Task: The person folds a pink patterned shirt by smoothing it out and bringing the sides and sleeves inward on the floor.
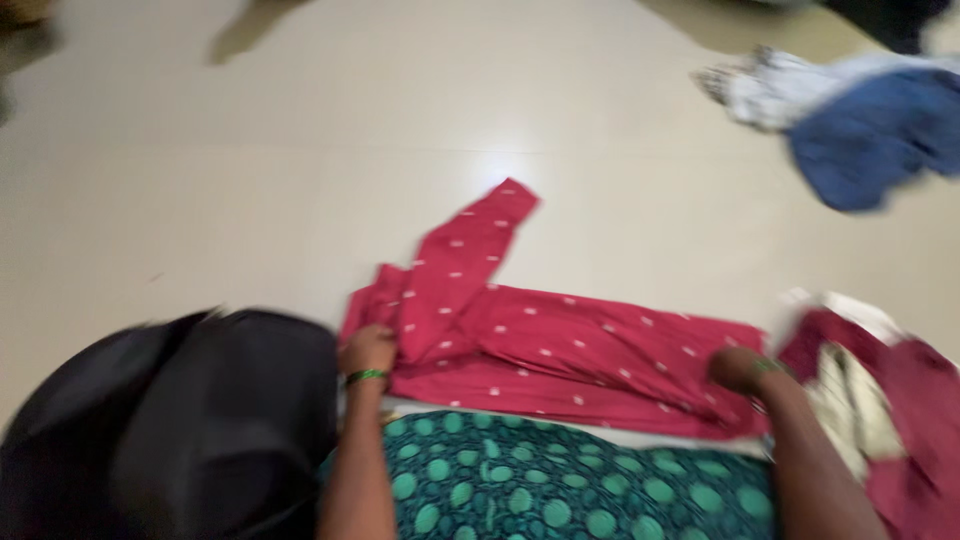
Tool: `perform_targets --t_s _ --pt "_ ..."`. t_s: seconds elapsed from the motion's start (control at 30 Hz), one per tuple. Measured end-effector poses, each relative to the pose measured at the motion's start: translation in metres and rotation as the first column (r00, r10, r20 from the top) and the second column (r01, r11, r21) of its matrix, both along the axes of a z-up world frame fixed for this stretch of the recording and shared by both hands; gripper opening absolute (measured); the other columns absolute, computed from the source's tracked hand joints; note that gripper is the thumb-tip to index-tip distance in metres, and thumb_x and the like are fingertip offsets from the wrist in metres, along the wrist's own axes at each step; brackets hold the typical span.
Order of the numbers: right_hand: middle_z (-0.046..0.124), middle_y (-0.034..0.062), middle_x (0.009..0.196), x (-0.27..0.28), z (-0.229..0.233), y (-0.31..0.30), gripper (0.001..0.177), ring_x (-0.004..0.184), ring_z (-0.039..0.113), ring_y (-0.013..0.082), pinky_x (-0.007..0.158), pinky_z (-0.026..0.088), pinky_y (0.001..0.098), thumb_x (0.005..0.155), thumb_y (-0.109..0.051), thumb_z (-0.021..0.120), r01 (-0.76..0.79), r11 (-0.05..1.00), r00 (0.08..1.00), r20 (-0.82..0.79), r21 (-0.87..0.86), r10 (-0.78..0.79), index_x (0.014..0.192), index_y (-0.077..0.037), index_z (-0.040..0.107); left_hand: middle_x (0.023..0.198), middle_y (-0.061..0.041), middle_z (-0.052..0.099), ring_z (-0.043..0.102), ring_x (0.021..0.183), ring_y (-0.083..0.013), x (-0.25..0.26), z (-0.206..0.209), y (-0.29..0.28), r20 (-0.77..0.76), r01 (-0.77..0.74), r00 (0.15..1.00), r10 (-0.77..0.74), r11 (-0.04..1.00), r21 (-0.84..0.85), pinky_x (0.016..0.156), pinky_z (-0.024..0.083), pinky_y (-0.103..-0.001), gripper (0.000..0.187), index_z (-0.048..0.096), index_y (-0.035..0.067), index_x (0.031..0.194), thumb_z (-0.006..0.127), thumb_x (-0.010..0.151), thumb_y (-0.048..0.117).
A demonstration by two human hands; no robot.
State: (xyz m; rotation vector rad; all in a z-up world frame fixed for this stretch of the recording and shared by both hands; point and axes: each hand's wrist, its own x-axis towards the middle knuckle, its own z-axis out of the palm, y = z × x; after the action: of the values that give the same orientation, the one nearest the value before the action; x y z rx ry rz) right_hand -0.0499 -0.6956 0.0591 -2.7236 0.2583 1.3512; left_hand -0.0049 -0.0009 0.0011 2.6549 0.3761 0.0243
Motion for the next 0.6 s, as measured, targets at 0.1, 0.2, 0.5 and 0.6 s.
perform_targets --t_s 0.1,0.2,0.5,0.6 --pt "0.075 0.0002 0.12 0.01 0.015 0.018 0.029 0.112 0.071 0.018 0.104 0.053 0.0358 0.091 -0.032 0.062 -0.416 0.901 0.902 0.18 0.127 0.391 0.114 -0.025 0.078 0.102 -0.012 0.074 0.069 0.103 -0.0351 -0.004 0.017 -0.01 0.165 -0.134 0.978 0.125 0.99 0.047 0.089 0.053 -0.05 0.015 0.073 0.015 0.094 0.064 0.082 0.018" --pt "0.081 -0.0024 0.115 0.013 0.022 0.037 0.026 0.109 0.077 0.016 0.104 0.056 0.0332 0.089 -0.028 0.068 -0.212 0.959 0.972 0.143 0.188 0.186 0.112 -0.022 0.078 0.107 -0.016 0.07 0.066 0.104 -0.0377 0.001 0.034 -0.02 0.206 -0.216 0.952 0.228 0.973 -0.079 0.087 0.053 -0.051 0.023 0.068 0.009 0.1 0.073 0.082 0.021" --pt "0.08 0.0007 0.109 0.012 0.019 0.074 0.02 0.104 0.076 0.016 0.094 0.06 0.03 0.084 -0.019 0.076 -0.218 0.973 0.976 -0.003 0.074 0.219 0.104 -0.018 0.075 0.109 -0.016 0.072 0.068 0.106 -0.0385 0.007 0.047 -0.027 -0.091 -0.324 0.946 0.312 0.927 -0.187 0.087 0.054 -0.051 0.02 0.067 0.011 0.103 0.074 0.088 0.022" --pt "0.079 0.0027 0.105 0.012 0.013 0.075 0.014 0.1 0.076 0.0178 0.092 0.06 0.0303 0.082 -0.018 0.075 -0.243 0.968 0.97 0.022 0.057 0.242 0.096 -0.014 0.075 0.109 -0.016 0.072 0.068 0.106 -0.0389 0.006 0.039 -0.024 -0.082 -0.346 0.938 0.336 0.918 -0.194 0.086 0.053 -0.051 0.016 0.068 0.011 0.102 0.072 0.09 0.019"
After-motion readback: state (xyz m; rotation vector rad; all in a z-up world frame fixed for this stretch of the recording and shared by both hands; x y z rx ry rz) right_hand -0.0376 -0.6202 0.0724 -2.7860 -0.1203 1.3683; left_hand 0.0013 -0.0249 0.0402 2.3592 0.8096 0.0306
